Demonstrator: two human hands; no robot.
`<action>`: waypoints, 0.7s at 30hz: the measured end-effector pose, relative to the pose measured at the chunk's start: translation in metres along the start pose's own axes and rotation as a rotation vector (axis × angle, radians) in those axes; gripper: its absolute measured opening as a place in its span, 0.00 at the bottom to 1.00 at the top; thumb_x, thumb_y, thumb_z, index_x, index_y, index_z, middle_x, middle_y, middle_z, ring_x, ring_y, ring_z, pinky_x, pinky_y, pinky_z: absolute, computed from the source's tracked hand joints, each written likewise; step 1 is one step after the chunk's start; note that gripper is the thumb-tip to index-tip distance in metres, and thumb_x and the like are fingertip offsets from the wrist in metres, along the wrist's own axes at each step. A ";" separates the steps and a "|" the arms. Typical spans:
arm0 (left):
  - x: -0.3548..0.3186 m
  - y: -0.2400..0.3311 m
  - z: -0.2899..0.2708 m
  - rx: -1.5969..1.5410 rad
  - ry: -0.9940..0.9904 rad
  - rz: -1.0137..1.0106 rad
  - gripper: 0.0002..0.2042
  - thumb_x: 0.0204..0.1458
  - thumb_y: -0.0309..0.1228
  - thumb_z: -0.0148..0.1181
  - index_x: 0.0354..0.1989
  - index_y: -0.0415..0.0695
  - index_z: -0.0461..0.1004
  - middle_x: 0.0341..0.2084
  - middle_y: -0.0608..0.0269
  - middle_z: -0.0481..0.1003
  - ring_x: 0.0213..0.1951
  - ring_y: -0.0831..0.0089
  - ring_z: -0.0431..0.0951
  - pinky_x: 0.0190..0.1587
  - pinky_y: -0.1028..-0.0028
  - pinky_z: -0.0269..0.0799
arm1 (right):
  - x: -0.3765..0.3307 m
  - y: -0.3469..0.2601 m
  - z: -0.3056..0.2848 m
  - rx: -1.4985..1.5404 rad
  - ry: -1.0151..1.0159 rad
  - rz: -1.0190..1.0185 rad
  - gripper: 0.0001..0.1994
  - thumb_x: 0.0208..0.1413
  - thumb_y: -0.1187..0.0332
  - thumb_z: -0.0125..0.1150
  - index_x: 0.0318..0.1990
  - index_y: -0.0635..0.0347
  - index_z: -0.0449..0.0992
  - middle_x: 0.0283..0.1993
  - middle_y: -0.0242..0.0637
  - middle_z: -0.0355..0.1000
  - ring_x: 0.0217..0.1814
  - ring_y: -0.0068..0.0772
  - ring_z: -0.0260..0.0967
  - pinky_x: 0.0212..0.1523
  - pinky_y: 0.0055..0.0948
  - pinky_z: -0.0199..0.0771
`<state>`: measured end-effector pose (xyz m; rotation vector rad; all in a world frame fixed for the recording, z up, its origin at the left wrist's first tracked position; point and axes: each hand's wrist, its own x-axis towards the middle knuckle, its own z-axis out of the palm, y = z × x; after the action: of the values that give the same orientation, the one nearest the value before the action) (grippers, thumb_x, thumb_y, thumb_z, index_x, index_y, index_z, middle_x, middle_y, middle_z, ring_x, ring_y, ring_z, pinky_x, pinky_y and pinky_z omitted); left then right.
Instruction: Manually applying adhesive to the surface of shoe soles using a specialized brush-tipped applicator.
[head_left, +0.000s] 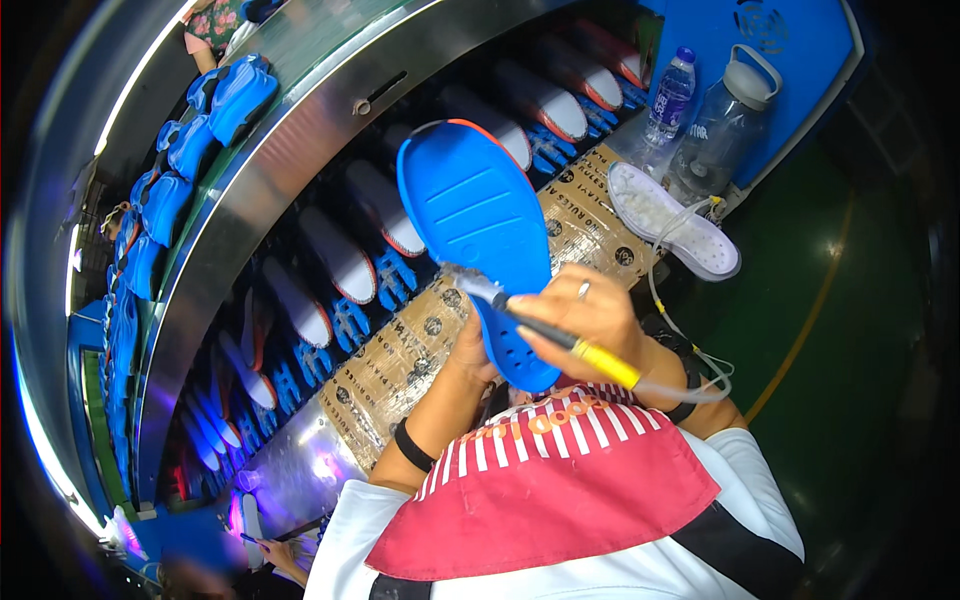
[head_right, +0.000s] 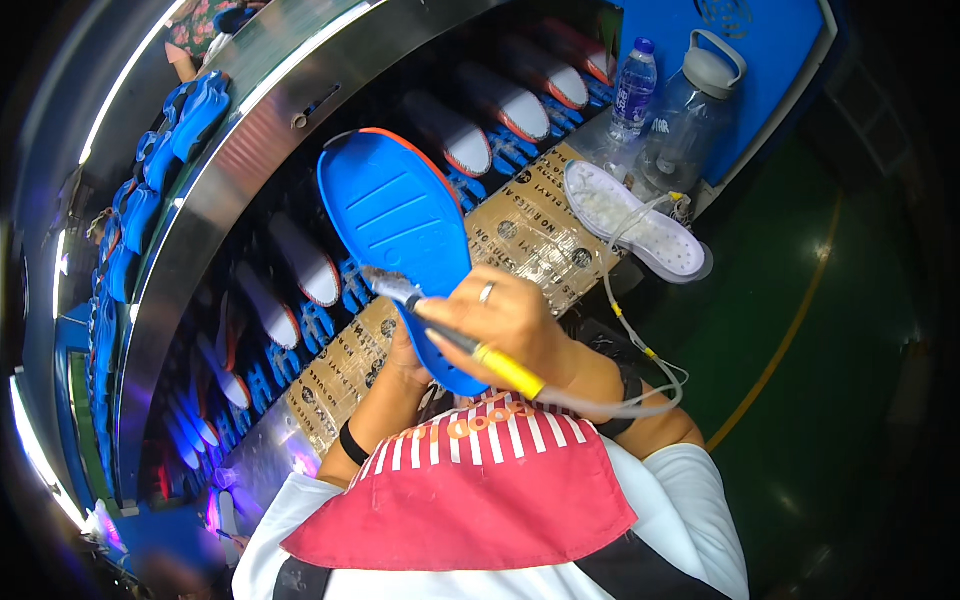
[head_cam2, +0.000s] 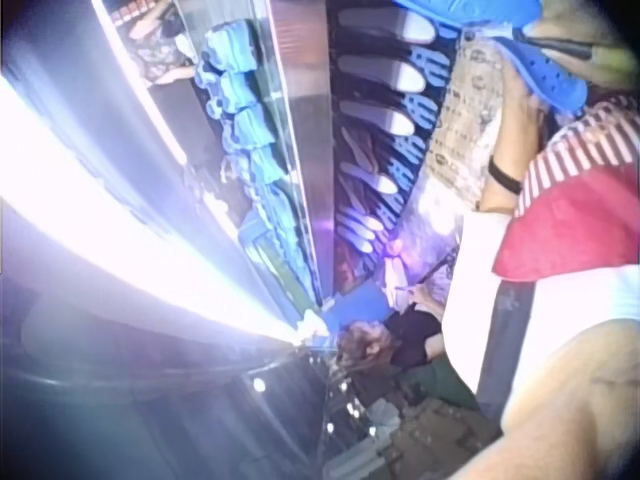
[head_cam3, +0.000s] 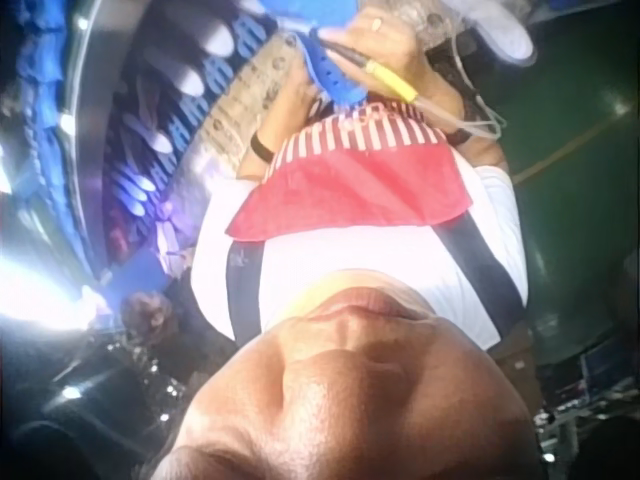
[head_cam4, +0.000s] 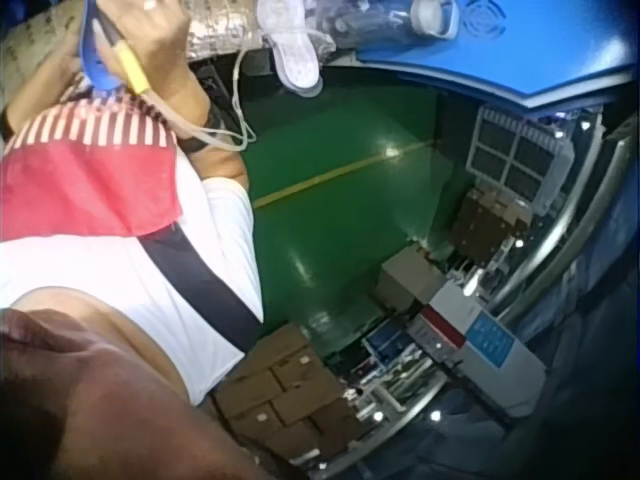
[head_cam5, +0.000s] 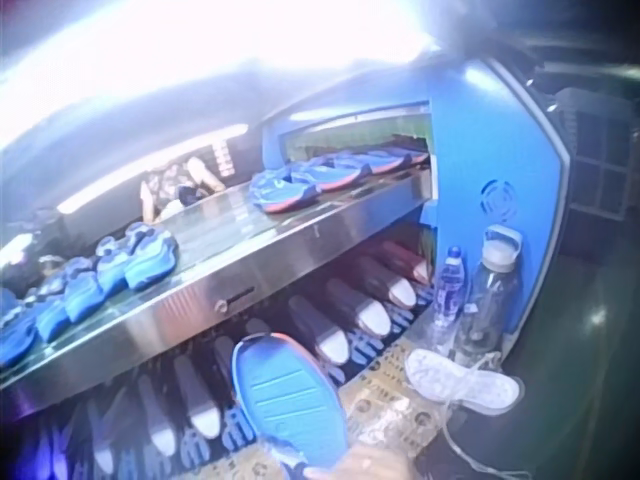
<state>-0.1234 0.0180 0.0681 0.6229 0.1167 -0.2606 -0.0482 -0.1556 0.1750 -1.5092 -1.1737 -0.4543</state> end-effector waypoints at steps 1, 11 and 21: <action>0.000 0.000 0.002 0.034 0.022 0.065 0.40 0.40 0.58 0.63 0.58 0.44 0.62 0.53 0.54 0.69 0.53 0.61 0.71 0.56 0.59 0.67 | -0.003 -0.003 0.001 0.023 -0.066 -0.002 0.15 0.35 0.76 0.68 0.36 0.65 0.76 0.26 0.36 0.71 0.25 0.35 0.68 0.26 0.30 0.70; 0.008 0.019 0.016 -0.131 0.049 0.191 0.40 0.40 0.55 0.64 0.57 0.40 0.62 0.50 0.43 0.69 0.50 0.46 0.71 0.52 0.51 0.70 | -0.015 -0.009 0.022 0.198 -0.071 -0.006 0.15 0.35 0.78 0.66 0.36 0.66 0.77 0.23 0.38 0.70 0.25 0.36 0.68 0.27 0.30 0.69; -0.002 0.024 -0.019 -0.330 -0.208 0.270 0.41 0.43 0.57 0.60 0.59 0.37 0.59 0.52 0.41 0.65 0.52 0.43 0.68 0.49 0.46 0.71 | -0.022 -0.010 0.029 0.394 -0.274 0.086 0.15 0.37 0.75 0.68 0.38 0.64 0.78 0.27 0.39 0.72 0.28 0.36 0.69 0.30 0.30 0.68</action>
<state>-0.1197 0.0483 0.0668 0.2762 -0.1233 -0.0408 -0.0752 -0.1403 0.1540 -1.2938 -1.3138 0.0476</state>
